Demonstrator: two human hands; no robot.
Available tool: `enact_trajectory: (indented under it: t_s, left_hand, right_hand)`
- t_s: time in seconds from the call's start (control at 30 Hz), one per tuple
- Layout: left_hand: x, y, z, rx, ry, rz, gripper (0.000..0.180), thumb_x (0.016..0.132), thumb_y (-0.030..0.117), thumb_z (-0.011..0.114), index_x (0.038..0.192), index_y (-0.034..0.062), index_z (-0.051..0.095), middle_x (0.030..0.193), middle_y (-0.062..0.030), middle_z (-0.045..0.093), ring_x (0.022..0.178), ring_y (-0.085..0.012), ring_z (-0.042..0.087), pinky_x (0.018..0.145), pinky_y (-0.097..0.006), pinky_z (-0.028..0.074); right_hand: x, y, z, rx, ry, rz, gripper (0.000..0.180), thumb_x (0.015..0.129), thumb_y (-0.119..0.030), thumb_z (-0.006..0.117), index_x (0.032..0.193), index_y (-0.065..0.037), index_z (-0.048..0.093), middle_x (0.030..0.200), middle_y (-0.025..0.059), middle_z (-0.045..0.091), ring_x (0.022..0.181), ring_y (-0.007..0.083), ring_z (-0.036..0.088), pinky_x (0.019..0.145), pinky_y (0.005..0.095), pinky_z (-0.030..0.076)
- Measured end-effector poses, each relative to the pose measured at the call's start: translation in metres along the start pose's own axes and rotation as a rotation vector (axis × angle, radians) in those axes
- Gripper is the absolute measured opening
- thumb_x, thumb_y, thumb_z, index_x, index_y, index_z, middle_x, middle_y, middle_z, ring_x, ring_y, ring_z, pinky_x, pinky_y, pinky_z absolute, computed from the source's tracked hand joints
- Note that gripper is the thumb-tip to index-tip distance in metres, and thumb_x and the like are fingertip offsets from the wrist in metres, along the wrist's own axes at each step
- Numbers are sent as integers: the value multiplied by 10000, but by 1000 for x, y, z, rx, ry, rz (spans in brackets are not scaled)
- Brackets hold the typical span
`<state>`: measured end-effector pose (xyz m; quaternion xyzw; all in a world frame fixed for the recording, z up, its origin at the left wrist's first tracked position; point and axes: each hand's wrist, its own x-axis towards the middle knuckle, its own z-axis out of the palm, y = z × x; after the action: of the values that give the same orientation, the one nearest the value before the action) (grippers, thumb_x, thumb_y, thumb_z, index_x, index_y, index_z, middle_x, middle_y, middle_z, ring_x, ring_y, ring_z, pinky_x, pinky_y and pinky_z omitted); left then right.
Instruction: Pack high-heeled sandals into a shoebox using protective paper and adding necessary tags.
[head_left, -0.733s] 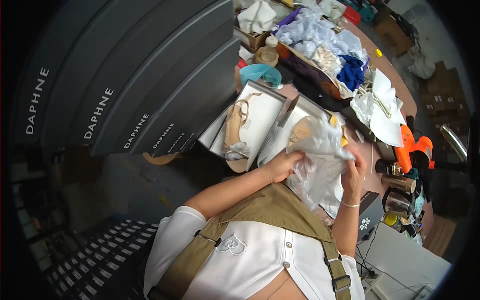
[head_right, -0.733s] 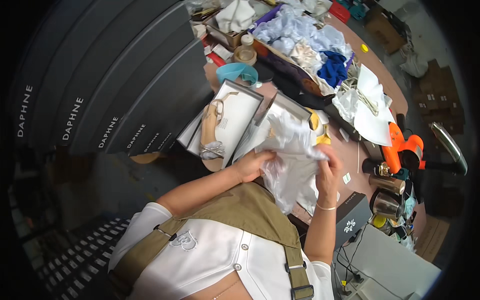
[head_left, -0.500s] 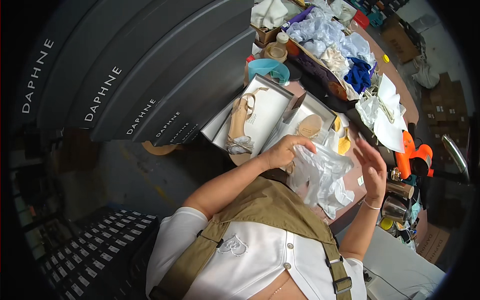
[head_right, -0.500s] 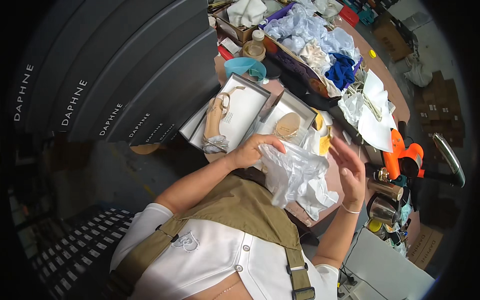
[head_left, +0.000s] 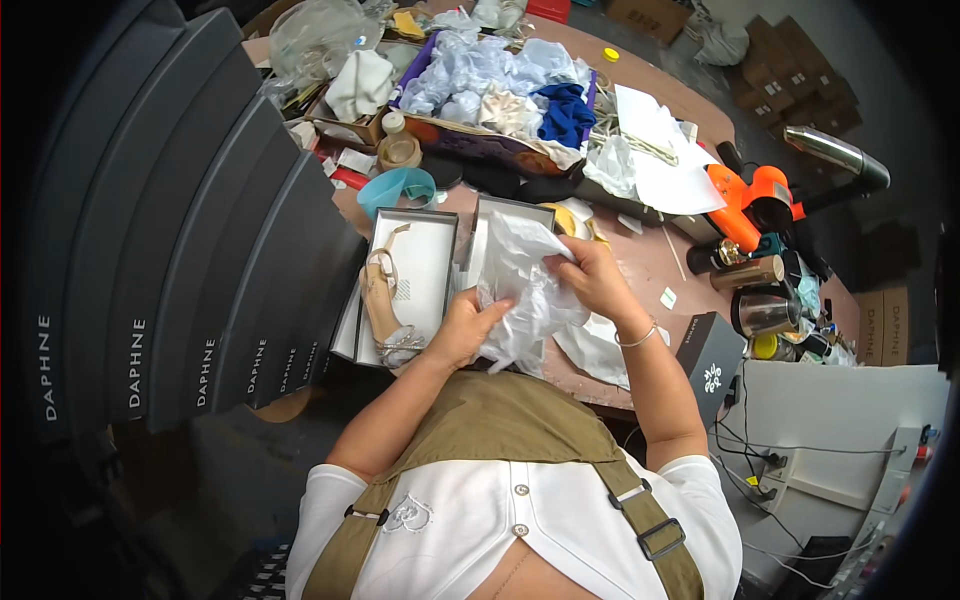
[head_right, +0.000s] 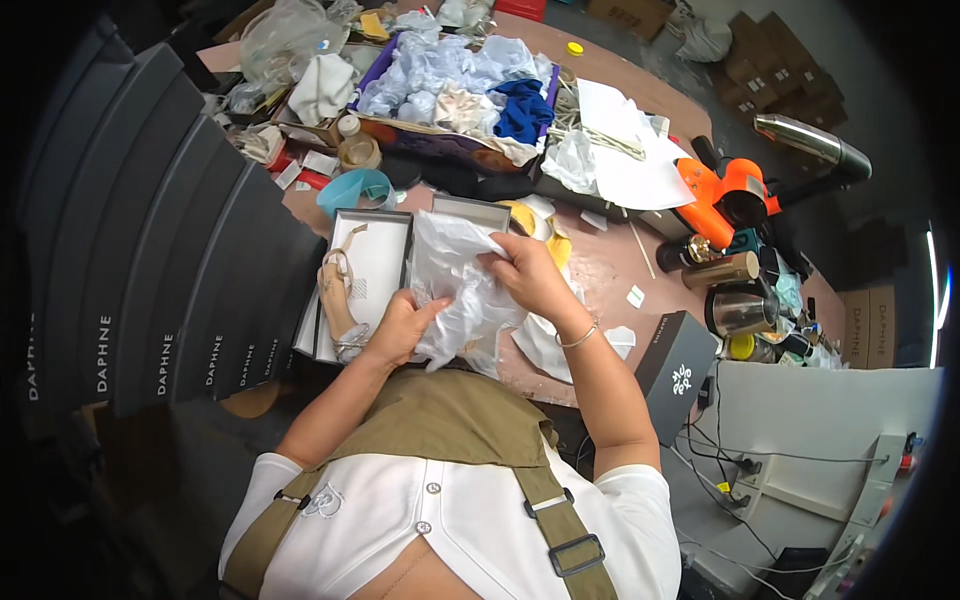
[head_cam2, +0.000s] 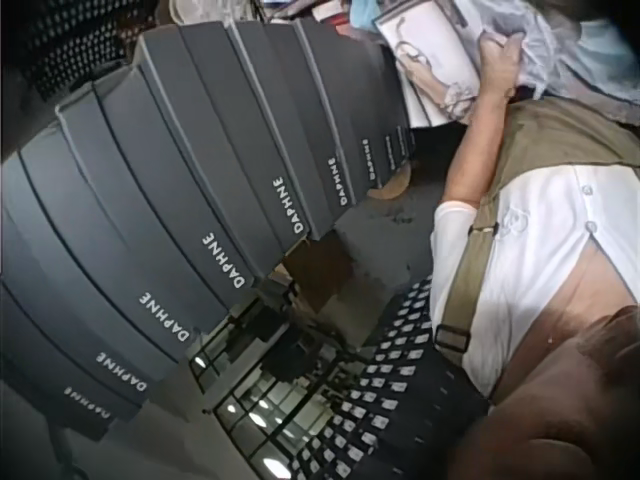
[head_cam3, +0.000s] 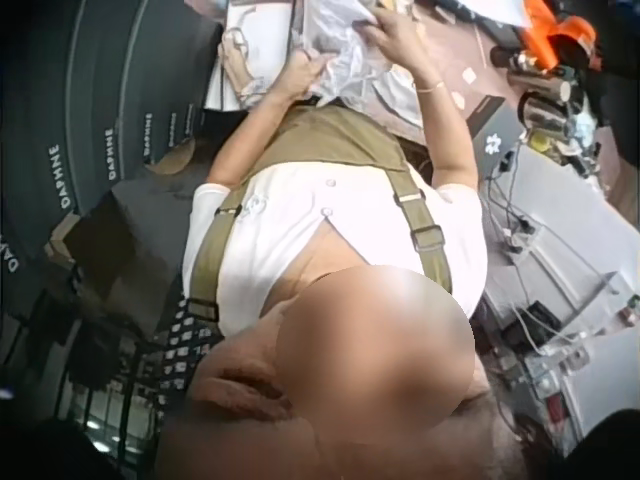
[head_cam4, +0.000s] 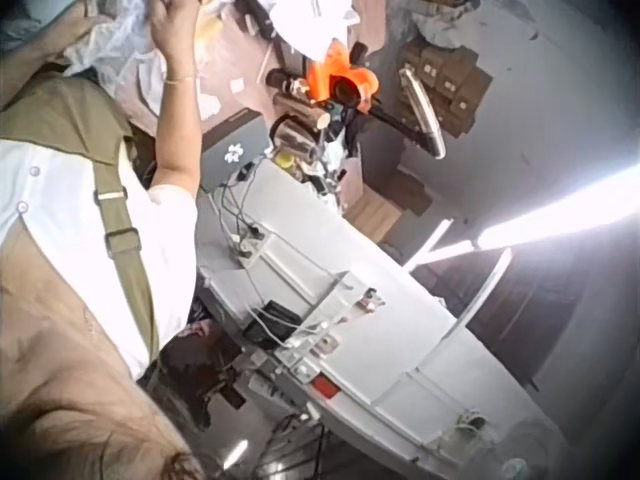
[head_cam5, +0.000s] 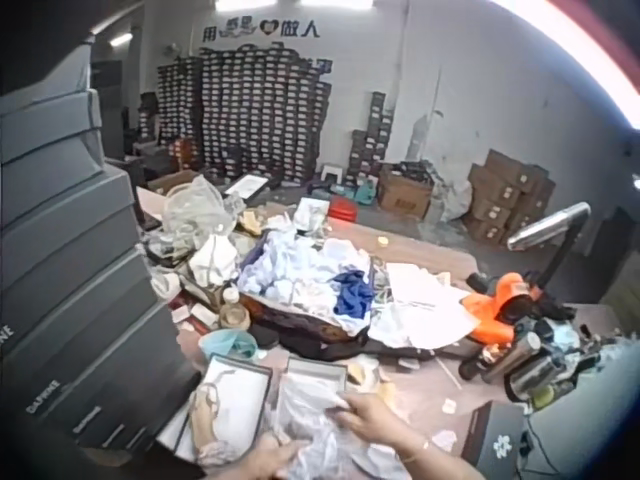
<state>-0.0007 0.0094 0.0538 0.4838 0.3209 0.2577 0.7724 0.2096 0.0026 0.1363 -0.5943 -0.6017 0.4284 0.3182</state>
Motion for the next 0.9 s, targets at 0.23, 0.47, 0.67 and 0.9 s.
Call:
enact_trajectory:
  t_s: [0.23, 0.47, 0.67, 0.9]
  left_hand:
    - [-3, 21, -71, 154, -73, -160, 266, 889, 132, 610, 1122, 3, 612, 993, -41, 660, 856, -134, 625, 799, -292, 515]
    - [-2, -5, -20, -714, 76, -95, 340, 844, 120, 653, 1160, 60, 542, 983, -51, 634, 890, -144, 627, 842, -366, 524]
    - [-21, 4, -48, -131, 22, -238, 413, 849, 157, 662, 1206, 11, 514, 1021, -70, 617, 889, -175, 619, 846, -363, 510]
    - [-4, 41, -46, 345, 149, 330, 729, 790, 174, 749, 1392, 17, 368, 1244, -118, 532, 1079, -204, 543, 931, -309, 430]
  right_hand:
    - [-22, 29, -9, -89, 167, 47, 204, 844, -23, 565, 1032, 11, 635, 775, 143, 647, 705, 154, 572, 692, 292, 473]
    - [-12, 20, 9, 15, 364, -10, 147, 894, -43, 545, 993, 8, 641, 720, -18, 576, 668, 59, 467, 604, 242, 416]
    - [-14, 34, -6, 104, 494, 26, 170, 884, -51, 550, 1017, 9, 637, 701, 44, 600, 640, 74, 484, 599, 258, 432]
    - [-8, 16, 7, -58, 139, 30, 194, 850, -22, 553, 1024, 5, 635, 801, 55, 646, 713, 94, 547, 653, 254, 453]
